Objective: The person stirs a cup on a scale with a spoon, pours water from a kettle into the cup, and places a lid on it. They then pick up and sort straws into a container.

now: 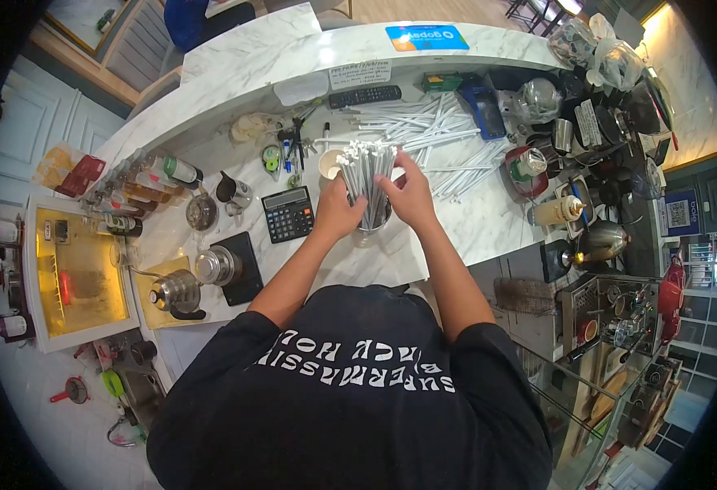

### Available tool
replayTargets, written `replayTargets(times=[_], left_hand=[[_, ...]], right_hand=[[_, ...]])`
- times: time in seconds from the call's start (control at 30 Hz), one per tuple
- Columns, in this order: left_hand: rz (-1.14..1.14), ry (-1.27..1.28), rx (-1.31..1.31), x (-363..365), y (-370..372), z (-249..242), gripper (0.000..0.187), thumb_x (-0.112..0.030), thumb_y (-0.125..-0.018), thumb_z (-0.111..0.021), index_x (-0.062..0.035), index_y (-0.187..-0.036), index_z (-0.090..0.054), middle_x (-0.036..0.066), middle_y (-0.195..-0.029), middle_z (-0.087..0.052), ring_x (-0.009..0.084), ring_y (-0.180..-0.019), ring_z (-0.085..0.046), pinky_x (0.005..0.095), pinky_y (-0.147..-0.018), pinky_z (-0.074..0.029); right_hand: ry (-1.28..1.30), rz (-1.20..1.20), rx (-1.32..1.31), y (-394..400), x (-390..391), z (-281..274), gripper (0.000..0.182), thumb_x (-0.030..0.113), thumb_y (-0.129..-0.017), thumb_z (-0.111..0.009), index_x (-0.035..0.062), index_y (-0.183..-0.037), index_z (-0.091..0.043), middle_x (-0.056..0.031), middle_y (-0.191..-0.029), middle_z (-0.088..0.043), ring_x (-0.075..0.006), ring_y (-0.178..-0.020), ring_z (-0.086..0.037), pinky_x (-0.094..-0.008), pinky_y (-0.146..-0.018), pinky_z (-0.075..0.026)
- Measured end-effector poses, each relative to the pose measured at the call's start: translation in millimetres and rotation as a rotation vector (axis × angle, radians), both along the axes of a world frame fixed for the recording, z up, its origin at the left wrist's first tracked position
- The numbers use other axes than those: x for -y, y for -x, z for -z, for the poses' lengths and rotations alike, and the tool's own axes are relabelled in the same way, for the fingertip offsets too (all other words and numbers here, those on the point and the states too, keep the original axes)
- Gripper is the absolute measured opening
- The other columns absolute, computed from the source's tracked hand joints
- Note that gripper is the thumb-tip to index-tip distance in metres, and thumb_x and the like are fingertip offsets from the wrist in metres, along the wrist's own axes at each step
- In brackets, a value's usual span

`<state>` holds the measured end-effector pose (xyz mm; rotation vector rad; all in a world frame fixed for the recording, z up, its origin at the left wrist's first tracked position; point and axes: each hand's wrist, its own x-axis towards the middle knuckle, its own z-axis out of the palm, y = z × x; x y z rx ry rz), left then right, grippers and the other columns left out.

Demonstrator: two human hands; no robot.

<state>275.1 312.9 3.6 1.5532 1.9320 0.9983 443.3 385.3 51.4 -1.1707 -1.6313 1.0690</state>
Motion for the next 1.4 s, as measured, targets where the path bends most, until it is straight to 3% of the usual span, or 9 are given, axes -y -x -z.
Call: replayTargets(times=[0.1,0.2,0.33,0.67,0.73,1.0,1.27,1.3,1.4], left_hand=[[0.047,-0.040,0.033,2.2,0.6,-11.8,0.060,-0.026,-0.085,-0.073,0.0046,-0.134,-0.054,0.028,-0.115,-0.065,0.0460,-0.112,-0.061,0.0540,-0.099,-0.048],[0.101,-0.010,-0.002,3.0,1.5,-22.7,0.058,-0.027,-0.085,-0.076,0.0039,-0.130,-0.056,0.028,-0.115,-0.064,0.0460,-0.113,-0.061,0.0530,-0.100,-0.048],[0.169,0.005,-0.059,3.9,3.0,-31.1,0.056,-0.030,-0.084,-0.080,0.0034,-0.124,-0.059,0.026,-0.112,-0.062,0.0455,-0.111,-0.061,0.0513,-0.098,-0.049],[0.163,-0.033,0.020,4.0,4.7,-10.0,0.053,-0.020,-0.079,-0.075,0.0019,-0.126,-0.062,0.026,-0.116,-0.066,0.0447,-0.111,-0.062,0.0544,-0.100,-0.048],[0.207,0.073,0.055,9.8,5.5,-30.0,0.054,-0.017,-0.081,-0.076,0.0037,-0.129,-0.061,0.027,-0.125,-0.062,0.0438,-0.121,-0.061,0.0487,-0.108,-0.047],[0.274,-0.008,0.138,5.8,13.2,-22.1,0.057,-0.020,-0.080,-0.077,-0.0020,-0.132,-0.060,0.027,-0.125,-0.063,0.0450,-0.125,-0.058,0.0511,-0.110,-0.046],[0.240,-0.047,0.108,11.1,21.0,1.3,0.058,-0.014,-0.093,-0.068,-0.0027,-0.147,-0.050,0.029,-0.137,-0.060,0.0483,-0.132,-0.054,0.0531,-0.112,-0.044],[0.252,-0.062,0.053,10.9,21.1,1.8,0.056,-0.013,-0.096,-0.065,-0.0017,-0.148,-0.048,0.030,-0.137,-0.060,0.0493,-0.131,-0.055,0.0542,-0.111,-0.044],[0.211,0.033,0.055,10.6,23.9,-10.4,0.060,-0.014,-0.095,-0.065,-0.0011,-0.151,-0.045,0.030,-0.136,-0.061,0.0494,-0.131,-0.055,0.0544,-0.112,-0.043]], right_hand=[[0.028,-0.158,0.190,-1.4,2.5,-18.0,0.024,0.015,-0.092,-0.079,-0.0004,-0.110,-0.073,-0.0013,-0.064,-0.059,-0.0086,-0.059,-0.053,-0.0299,-0.058,-0.044],[-0.144,-0.132,0.248,-1.3,11.2,-32.2,0.024,0.015,-0.092,-0.079,-0.0006,-0.109,-0.072,-0.0037,-0.065,-0.061,-0.0102,-0.059,-0.054,-0.0311,-0.057,-0.044],[0.090,-0.151,0.303,-13.9,2.7,-22.3,0.021,0.017,-0.094,-0.077,0.0003,-0.105,-0.071,-0.0059,-0.066,-0.063,-0.0118,-0.058,-0.054,-0.0328,-0.057,-0.044],[0.056,-0.175,0.243,-20.2,17.7,-45.1,0.033,0.017,-0.094,-0.078,0.0017,-0.123,-0.072,-0.0028,-0.066,-0.062,-0.0086,-0.059,-0.052,-0.0302,-0.058,-0.043],[0.052,-0.185,0.219,-18.8,19.3,-43.9,0.035,0.016,-0.094,-0.079,0.0019,-0.125,-0.071,-0.0025,-0.067,-0.062,-0.0082,-0.059,-0.052,-0.0300,-0.058,-0.043],[0.069,-0.168,0.222,-22.7,15.7,-30.8,0.044,0.014,-0.093,-0.080,0.0029,-0.134,-0.068,0.0004,-0.071,-0.065,-0.0069,-0.060,-0.054,-0.0288,-0.058,-0.045],[0.158,-0.266,0.098,-27.1,10.3,-5.9,0.051,0.008,-0.091,-0.073,0.0026,-0.141,-0.063,-0.0135,-0.117,-0.075,-0.0156,-0.078,-0.068,-0.0315,-0.074,-0.055],[0.144,-0.272,0.119,-24.6,9.2,-3.5,0.048,0.003,-0.092,-0.070,-0.0006,-0.139,-0.063,-0.0076,-0.104,-0.075,-0.0138,-0.083,-0.068,-0.0298,-0.077,-0.055],[0.113,-0.256,0.126,-19.9,8.5,-11.4,0.049,0.000,-0.091,-0.067,-0.0004,-0.139,-0.062,-0.0095,-0.109,-0.076,-0.0150,-0.084,-0.068,-0.0310,-0.080,-0.056]])
